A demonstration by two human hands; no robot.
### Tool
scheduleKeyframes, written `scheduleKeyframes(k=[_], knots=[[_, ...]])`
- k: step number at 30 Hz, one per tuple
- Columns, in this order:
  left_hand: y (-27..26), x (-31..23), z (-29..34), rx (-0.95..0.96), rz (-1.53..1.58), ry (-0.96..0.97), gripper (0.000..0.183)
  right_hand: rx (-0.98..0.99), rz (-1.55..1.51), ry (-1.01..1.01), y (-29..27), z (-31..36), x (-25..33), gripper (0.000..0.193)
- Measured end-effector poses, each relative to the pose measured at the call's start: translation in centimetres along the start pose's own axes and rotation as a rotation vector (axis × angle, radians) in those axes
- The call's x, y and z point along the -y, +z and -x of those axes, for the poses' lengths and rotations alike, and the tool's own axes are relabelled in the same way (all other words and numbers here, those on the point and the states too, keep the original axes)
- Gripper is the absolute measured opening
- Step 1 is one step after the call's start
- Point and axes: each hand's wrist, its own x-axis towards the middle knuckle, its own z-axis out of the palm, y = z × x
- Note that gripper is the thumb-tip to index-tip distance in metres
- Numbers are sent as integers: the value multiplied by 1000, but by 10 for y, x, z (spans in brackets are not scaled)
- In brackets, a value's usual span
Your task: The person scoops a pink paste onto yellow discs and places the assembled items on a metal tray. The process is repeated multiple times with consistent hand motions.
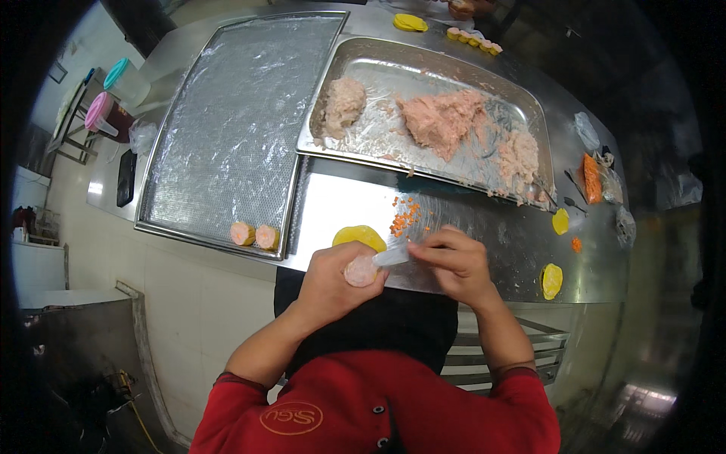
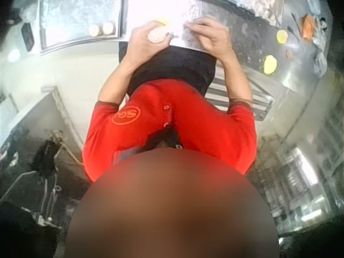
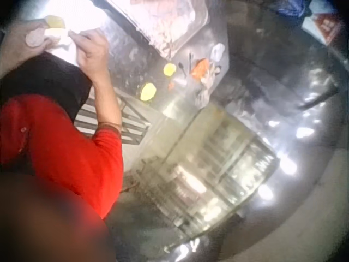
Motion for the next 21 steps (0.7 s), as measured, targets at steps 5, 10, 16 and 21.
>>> scheduleKeyframes(k=[5, 10, 16, 21], knots=[[-5, 17, 10, 23, 99, -103, 56, -222, 100, 273, 5, 40, -21, 28], [-3, 29, 16, 17, -16, 86, 36, -215, 275, 307, 17, 71, -37, 30], [-1, 26, 19, 92, 186, -283, 25, -235, 170, 407, 19, 69, -35, 28], [11, 27, 11, 188, 77, -130, 26, -180, -203, 459, 14, 52, -12, 24]])
